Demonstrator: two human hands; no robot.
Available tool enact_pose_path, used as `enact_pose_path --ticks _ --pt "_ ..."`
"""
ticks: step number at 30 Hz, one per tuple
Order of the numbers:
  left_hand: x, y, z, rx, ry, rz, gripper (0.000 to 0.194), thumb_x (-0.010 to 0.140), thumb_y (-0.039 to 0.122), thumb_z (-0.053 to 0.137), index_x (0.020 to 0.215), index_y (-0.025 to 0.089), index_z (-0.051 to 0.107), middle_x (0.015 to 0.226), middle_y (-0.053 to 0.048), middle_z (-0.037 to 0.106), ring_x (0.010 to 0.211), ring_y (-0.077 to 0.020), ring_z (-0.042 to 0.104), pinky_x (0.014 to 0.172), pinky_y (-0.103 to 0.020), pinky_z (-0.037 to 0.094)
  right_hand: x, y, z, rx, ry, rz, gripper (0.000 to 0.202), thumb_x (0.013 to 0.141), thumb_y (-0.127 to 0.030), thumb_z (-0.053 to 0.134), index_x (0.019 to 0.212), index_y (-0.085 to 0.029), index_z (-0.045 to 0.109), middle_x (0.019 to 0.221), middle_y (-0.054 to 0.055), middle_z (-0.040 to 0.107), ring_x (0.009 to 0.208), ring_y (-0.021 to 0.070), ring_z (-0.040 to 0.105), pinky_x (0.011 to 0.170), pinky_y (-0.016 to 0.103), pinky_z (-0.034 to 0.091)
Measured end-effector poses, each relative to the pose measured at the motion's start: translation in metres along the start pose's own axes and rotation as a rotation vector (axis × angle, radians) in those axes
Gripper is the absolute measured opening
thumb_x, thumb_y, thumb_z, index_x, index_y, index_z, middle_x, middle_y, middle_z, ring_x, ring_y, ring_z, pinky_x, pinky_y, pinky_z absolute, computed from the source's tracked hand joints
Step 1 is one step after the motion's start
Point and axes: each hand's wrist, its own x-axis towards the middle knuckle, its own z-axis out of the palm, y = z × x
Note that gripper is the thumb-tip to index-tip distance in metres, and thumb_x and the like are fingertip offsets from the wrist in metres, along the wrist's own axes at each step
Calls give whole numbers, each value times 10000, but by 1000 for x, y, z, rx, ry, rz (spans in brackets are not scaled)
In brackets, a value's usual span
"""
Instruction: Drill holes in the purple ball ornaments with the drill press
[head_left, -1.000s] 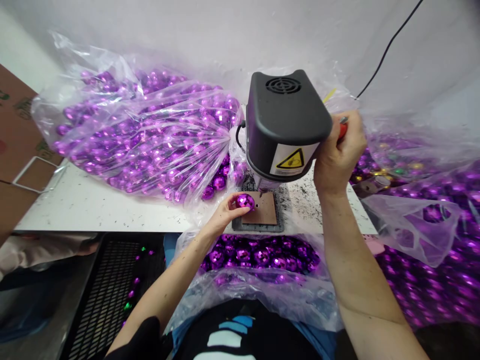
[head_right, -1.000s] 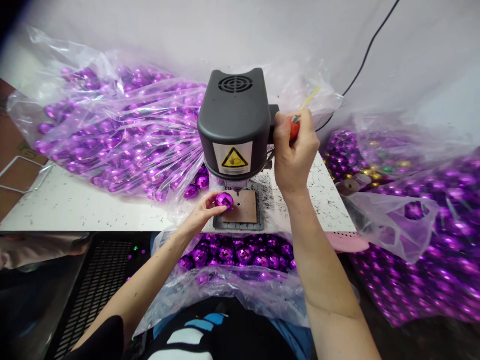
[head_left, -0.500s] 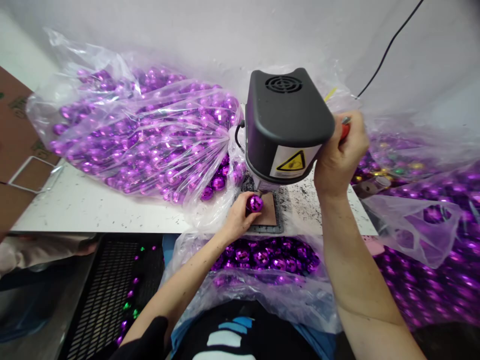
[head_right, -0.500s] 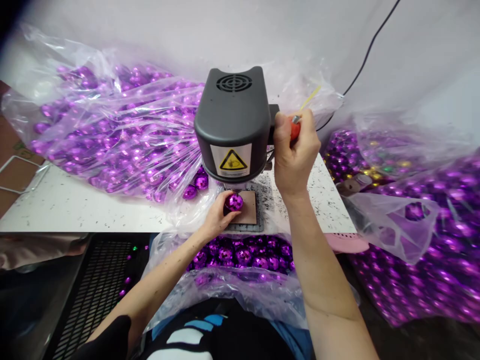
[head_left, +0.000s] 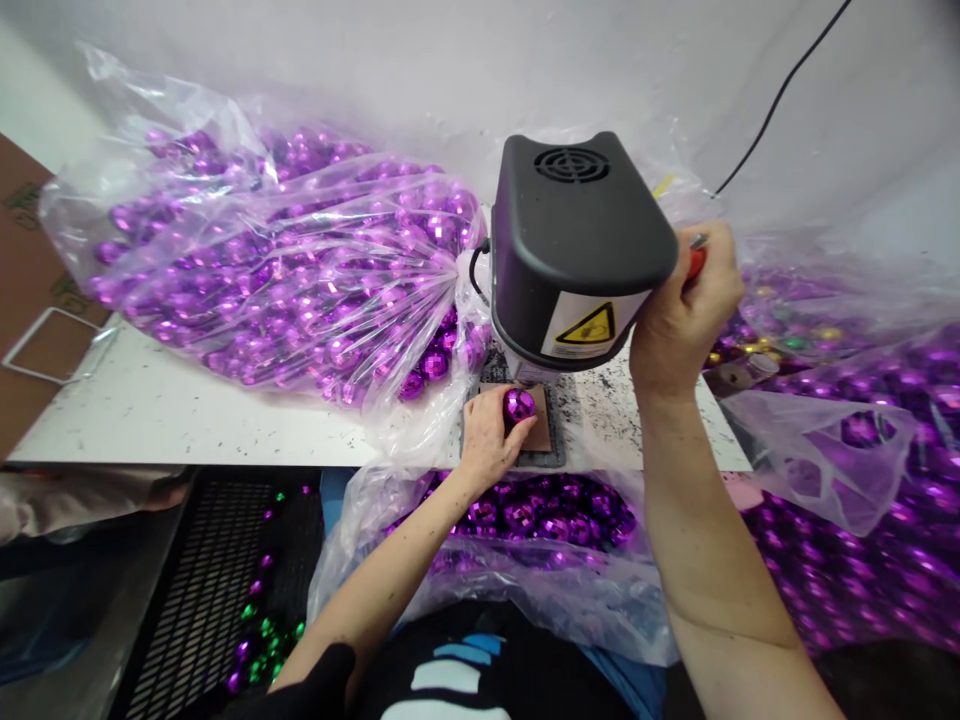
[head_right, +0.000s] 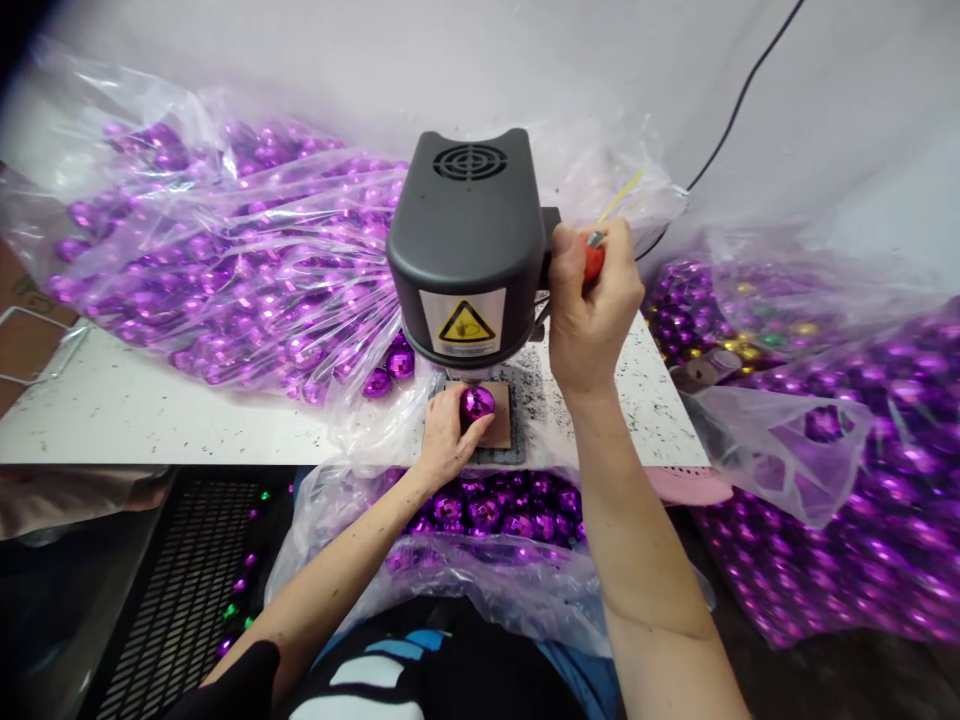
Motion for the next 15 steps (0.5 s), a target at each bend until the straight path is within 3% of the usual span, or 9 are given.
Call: enact_pose_path --ticks 4,15 --pt "-3 -1 -2 -12 30 30 442 962 388 625 1334 178 513 1240 -135 648 1131 -267 596 1022 -440 431 0 0 -1 -39 -8 -41 604 906 -750 337 784 -170 452 685 -58 362 651 40 348 638 215 329" --pt "10 -10 -8 -83 -88 20 377 966 443 616 1241 192 562 1157 -100 662 1100 -254 585 1062 -449 405 -1 0 -2 2 -10 -27 573 915 -719 380 782 -166 450 685 -62 353 650 34 358 637 207 332"
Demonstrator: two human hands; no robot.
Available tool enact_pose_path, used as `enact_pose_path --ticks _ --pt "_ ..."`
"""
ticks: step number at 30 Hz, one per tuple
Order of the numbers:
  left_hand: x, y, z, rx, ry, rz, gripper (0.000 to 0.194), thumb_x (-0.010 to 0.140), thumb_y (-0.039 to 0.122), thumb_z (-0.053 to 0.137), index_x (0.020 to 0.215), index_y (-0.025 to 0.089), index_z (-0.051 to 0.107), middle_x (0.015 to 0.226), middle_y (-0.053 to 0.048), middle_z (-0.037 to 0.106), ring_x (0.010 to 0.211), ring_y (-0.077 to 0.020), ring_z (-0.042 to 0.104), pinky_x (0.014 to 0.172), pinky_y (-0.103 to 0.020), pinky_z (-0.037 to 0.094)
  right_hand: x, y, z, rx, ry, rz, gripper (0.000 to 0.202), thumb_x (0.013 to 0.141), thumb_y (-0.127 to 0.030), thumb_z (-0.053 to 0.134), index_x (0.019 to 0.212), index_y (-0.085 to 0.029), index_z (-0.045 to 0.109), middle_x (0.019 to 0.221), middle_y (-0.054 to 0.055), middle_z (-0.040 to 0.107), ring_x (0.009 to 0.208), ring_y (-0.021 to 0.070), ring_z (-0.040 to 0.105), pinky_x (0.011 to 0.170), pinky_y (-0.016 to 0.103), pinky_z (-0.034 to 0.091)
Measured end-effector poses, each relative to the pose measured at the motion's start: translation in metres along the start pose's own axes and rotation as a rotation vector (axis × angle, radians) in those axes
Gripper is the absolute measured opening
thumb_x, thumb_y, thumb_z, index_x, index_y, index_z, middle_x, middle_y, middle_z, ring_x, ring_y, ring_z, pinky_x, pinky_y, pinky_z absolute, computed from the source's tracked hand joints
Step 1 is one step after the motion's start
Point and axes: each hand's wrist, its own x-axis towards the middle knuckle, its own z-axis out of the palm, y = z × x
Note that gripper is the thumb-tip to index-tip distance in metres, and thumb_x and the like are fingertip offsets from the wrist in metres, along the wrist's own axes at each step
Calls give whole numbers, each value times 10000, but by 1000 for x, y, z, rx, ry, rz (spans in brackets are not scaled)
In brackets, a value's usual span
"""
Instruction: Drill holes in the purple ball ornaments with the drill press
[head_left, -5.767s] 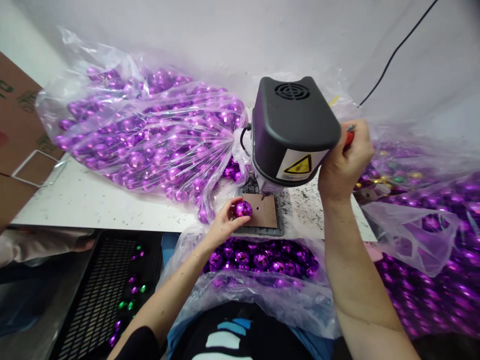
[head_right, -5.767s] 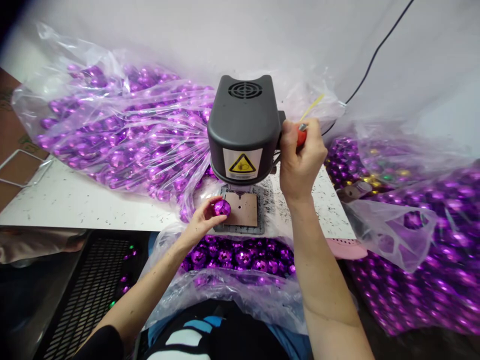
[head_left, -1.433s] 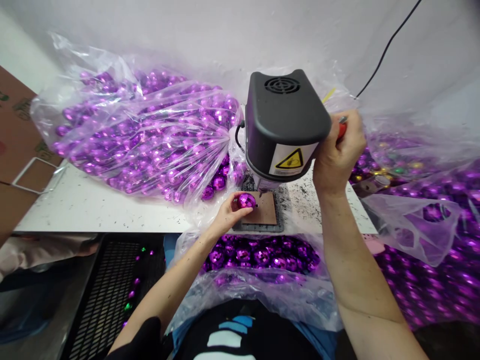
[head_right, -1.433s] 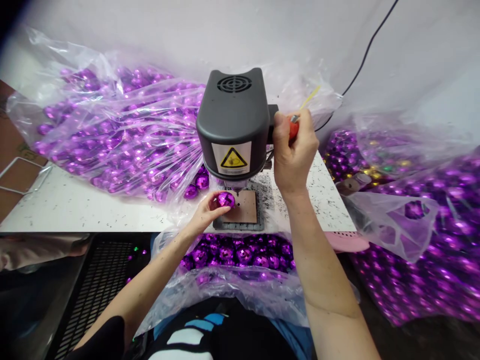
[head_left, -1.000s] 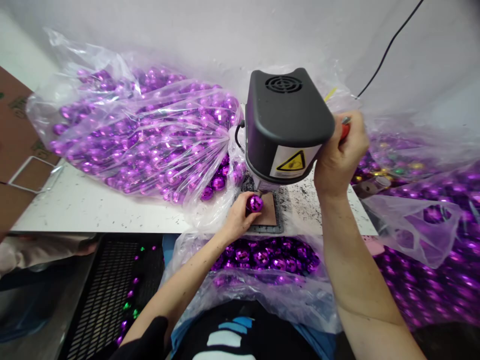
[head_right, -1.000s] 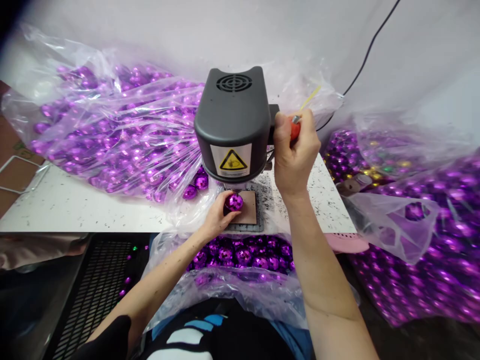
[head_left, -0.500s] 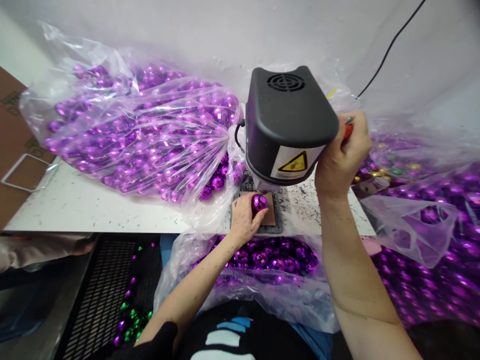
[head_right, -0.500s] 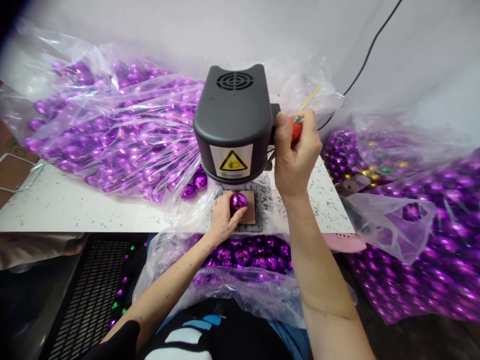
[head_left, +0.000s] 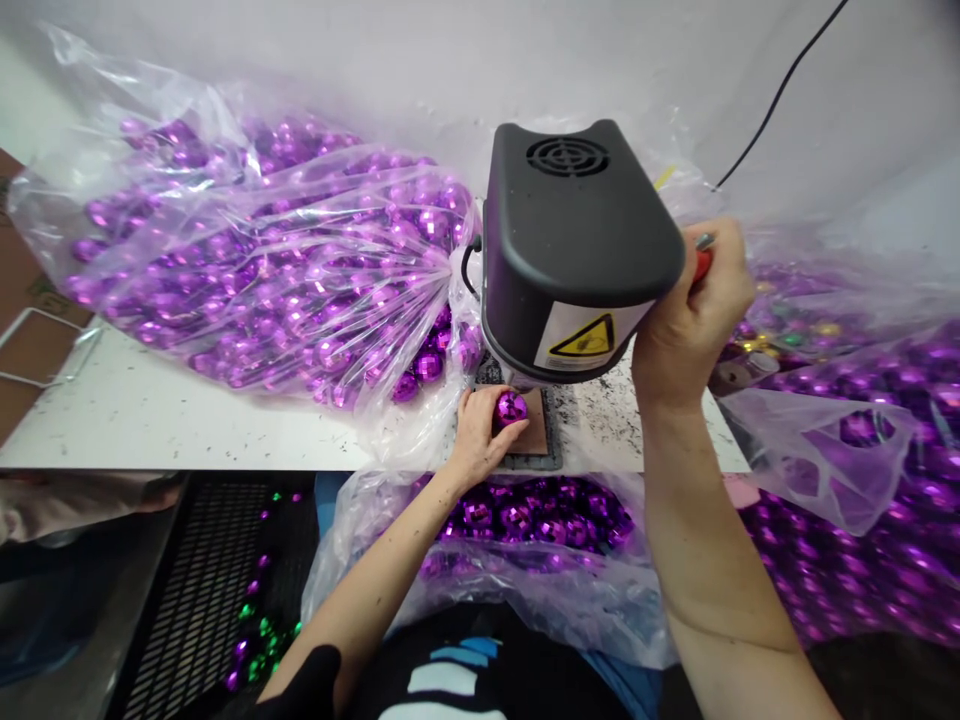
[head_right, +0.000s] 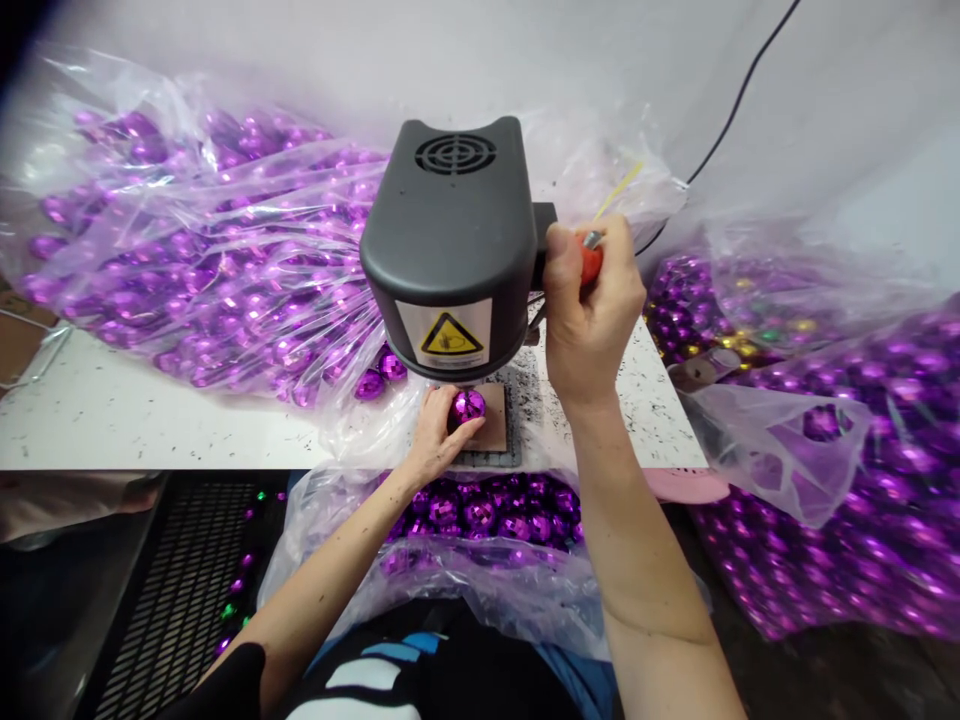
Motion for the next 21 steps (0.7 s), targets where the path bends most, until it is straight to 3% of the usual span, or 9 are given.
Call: enact_pose_path --ticks 4,8,14,18,21 --pt "0 0 1 -11 -7 -3 375 958 449 629 1226 193 566 1158 -100 668 1111 -255 589 1090 -458 387 1 -4 -6 -43 -35 -3 574 921 -707 410 780 -157 498 655 -65 382 628 36 372 621 210 348" --pt "0 1 1 -23 -9 9 380 955 442 634 1238 201 555 1200 -100 670 1140 -257 589 1122 -472 365 -8 -6 -16 -94 -16 -35 449 955 -572 504 792 -155 537 634 -66 424 576 26 385 571 198 333" --pt "-2 0 2 1 2 -9 392 938 437 654 1239 204 565 1190 -101 672 1145 -266 596 1115 -483 383 -44 -4 -38 -220 5 -194 150 935 -279 576 823 -180 560 700 -56 507 561 22 449 546 192 351" --pt "-2 0 2 -2 9 5 388 943 439 642 1239 201 564 1194 -103 667 1148 -262 591 1114 -481 387 -71 0 -43 -214 17 -196 42 914 -233 551 900 -220 588 728 -31 542 615 76 530 610 247 428" --pt "-1 0 2 -16 21 31 389 952 448 623 1240 194 558 1181 -102 665 1138 -260 592 1118 -485 383 -85 5 -39 -128 52 -198 100 900 -205 534 970 -246 593 708 -28 553 592 100 536 600 275 432"
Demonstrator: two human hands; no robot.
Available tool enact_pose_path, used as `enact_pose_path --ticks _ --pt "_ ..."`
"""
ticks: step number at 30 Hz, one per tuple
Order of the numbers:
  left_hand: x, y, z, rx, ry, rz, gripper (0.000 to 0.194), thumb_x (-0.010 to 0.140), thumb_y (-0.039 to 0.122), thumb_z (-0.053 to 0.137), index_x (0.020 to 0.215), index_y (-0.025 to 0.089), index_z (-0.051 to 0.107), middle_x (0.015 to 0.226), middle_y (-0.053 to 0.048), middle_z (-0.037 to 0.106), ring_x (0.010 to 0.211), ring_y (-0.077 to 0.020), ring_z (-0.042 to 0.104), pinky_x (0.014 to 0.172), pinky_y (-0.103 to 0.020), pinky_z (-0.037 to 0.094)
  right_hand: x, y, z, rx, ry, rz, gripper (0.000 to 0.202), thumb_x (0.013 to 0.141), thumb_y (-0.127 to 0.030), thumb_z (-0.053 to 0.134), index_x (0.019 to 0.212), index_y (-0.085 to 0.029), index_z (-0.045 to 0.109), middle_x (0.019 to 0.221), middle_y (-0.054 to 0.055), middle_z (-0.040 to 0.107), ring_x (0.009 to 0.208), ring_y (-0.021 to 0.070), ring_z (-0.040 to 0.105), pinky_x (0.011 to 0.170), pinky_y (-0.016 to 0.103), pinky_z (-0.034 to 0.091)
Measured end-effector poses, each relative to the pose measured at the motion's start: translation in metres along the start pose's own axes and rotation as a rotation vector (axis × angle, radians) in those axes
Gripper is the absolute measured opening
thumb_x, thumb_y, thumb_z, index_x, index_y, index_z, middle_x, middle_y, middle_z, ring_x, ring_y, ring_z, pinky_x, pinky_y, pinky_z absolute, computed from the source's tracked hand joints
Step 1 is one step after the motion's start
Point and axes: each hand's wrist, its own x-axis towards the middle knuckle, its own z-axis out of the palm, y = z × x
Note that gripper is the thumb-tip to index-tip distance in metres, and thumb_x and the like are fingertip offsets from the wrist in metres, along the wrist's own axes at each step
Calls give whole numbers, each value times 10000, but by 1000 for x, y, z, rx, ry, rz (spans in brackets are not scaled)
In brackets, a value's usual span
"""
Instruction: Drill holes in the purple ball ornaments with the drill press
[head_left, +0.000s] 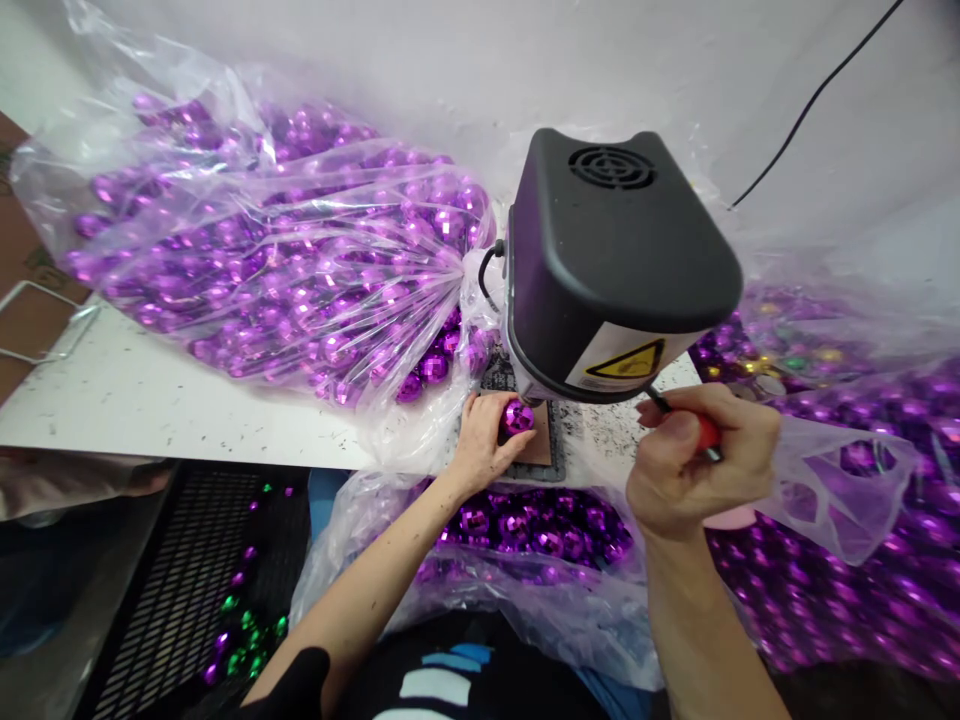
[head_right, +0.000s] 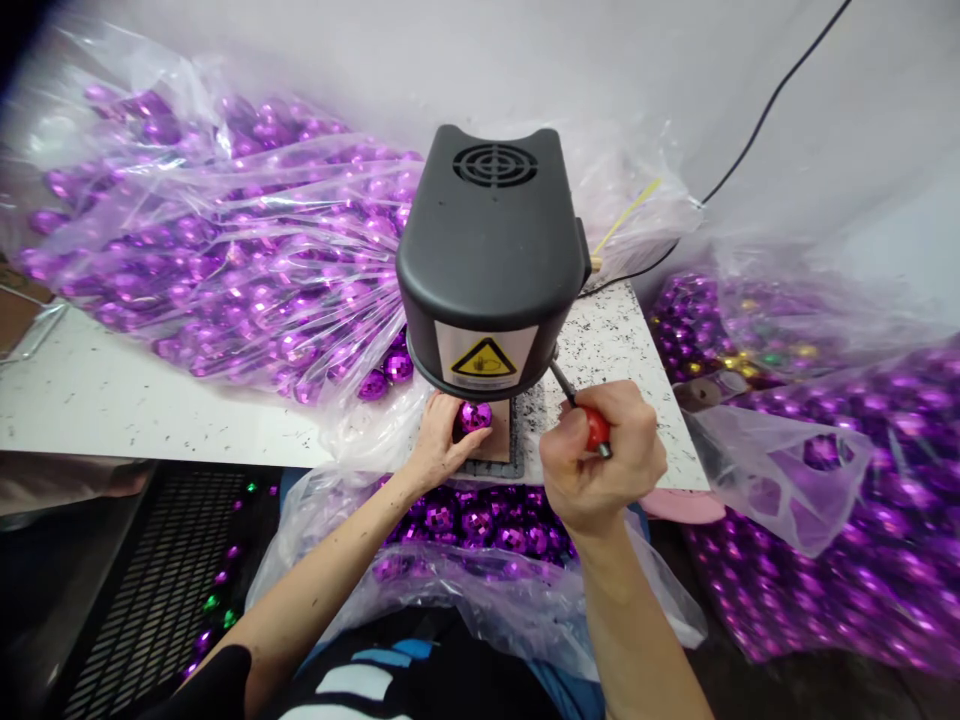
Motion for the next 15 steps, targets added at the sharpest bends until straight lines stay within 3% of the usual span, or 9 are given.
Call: enact_pose_path --ticks 5,10,15 --pt "0 0 1 9 4 -6 416 941 458 643 1253 200 550 1224 -108 661 1178 -268 585 1140 -492 370 -13 6 4 93 4 -83 85 859 -190 547 925 -221 589 664 -38 524 565 98 534 551 257 418" --pt "0 1 2 10 -11 -27 454 931 450 663 1295 209 537 1275 -109 653 1224 -272 573 1148 -489 372 -20 5 7 104 20 -19 76 865 -212 539 847 -191 609 653 -19 534 585 106 550 562 266 424" --pt "0 2 2 4 -4 -20 469 930 455 663 1306 207 533 1277 -124 647 1229 -283 576 1133 -487 389 -27 2 19 191 130 25 63 875 -228 555 857 -201 609 602 -34 488 541 124 545 529 283 389"
